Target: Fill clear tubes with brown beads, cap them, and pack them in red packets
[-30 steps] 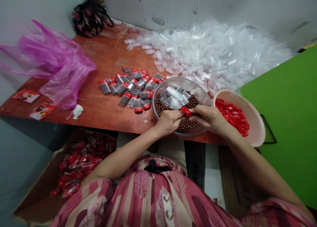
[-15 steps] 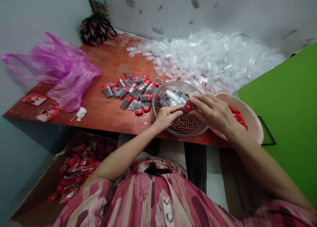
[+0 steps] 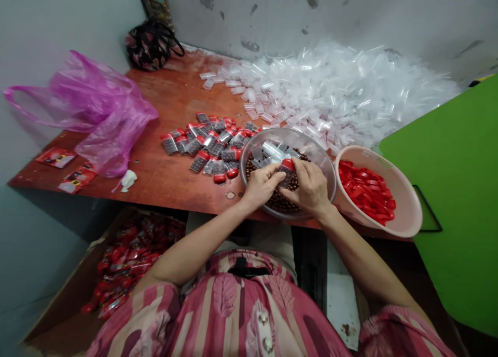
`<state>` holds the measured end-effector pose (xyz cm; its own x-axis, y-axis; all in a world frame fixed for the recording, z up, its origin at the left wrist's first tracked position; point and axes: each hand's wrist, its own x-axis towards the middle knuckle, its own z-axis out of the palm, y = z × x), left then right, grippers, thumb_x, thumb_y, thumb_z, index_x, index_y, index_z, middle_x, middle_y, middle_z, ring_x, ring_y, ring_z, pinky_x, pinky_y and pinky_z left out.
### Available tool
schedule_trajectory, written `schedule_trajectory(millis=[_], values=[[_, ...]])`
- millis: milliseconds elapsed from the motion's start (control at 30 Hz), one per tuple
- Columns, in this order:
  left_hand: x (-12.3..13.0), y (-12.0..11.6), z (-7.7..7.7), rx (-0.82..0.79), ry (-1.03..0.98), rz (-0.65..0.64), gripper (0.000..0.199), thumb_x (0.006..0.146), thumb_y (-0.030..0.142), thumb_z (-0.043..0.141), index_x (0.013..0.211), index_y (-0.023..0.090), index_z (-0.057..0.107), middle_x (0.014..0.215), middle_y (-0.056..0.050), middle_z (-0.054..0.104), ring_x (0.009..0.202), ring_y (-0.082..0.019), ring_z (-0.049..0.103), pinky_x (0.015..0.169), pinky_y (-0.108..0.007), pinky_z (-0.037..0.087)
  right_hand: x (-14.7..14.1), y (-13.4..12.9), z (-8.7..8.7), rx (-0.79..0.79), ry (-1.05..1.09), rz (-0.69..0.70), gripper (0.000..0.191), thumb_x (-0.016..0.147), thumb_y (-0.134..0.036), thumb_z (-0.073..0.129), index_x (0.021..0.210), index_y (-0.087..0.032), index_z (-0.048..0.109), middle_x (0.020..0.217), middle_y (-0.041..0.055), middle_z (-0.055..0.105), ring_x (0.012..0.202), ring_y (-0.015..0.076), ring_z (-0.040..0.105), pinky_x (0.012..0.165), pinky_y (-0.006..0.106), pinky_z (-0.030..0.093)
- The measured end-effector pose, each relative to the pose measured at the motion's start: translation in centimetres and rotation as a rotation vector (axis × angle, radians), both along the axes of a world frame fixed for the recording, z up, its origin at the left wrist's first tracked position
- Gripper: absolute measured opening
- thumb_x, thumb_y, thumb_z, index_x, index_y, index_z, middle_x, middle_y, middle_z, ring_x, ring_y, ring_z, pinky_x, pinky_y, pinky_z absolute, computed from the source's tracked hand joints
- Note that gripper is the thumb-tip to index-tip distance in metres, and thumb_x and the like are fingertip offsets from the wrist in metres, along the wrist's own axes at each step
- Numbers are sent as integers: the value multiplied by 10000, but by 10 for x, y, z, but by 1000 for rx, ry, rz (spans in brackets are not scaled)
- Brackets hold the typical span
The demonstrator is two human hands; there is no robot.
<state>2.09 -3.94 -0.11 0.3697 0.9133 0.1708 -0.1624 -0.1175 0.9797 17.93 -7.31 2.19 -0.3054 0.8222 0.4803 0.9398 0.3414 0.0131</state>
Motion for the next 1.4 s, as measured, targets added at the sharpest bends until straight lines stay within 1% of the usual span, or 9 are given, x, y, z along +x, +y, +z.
schedule_trajectory(millis=[133,367,567,733,833,1033,1133,1267,1400], values=[[3,1,-1,-18,-59,-23,325,828,319,597,1092,151,688,1060,-56,716,1020,-218,632,954,-318,450,-1,1,2,-32,15,21,686,827,-496,547,1377,-102,433,1139,204,621,1055,357,584,931,508,456],[-3,19,10,-231,-344,110,379,706,360,728,1030,167,692,975,-44,728,851,-168,662,806,-303,523,20,25,14,-283,279,145,1007,790,-503,635,1528,-157,44,1434,199,444,1245,316,508,965,478,461],[-57,95,2,-102,-305,403,216,706,286,730,892,182,697,839,-23,723,731,-136,657,723,-281,547,53,55,13,-493,31,-75,384,892,-326,499,1232,-182,607,1122,112,694,999,272,657,860,397,497],[-81,144,-20,-62,-183,617,259,727,176,699,984,160,677,1008,-69,720,988,-178,665,910,-330,522,33,64,11,-591,-343,-240,444,888,-400,500,1264,-172,560,1206,158,645,980,316,655,751,383,497],[-79,133,-20,10,-127,597,343,725,168,707,1066,169,664,1155,-88,690,1121,-200,626,1004,-365,474,22,69,7,-591,-411,-251,466,870,-397,523,1245,-121,540,1187,198,635,972,337,646,727,385,487],[-53,58,2,134,-16,316,374,792,259,657,1151,152,655,1133,-104,710,1079,-215,657,993,-375,490,17,74,-3,-546,-529,-198,370,908,-108,297,1120,-40,593,1071,244,642,963,320,633,723,369,456],[-38,32,6,136,34,209,374,811,255,633,1171,154,652,1134,-98,711,1058,-212,671,960,-342,512,25,72,5,-554,-526,-198,376,914,-146,322,1158,-101,604,1111,199,642,951,302,635,714,359,452],[-27,19,4,184,164,240,318,837,203,594,1145,179,671,1108,-68,724,1020,-187,686,923,-298,524,45,60,25,-616,-522,-218,334,918,-236,402,1150,-191,639,1117,127,661,916,274,645,670,322,442],[-22,16,2,264,246,308,279,857,197,576,1111,168,688,1054,-68,740,985,-182,697,884,-282,532,44,45,23,-785,-506,-61,283,874,-98,419,926,-117,697,959,159,684,874,270,641,684,332,441]])
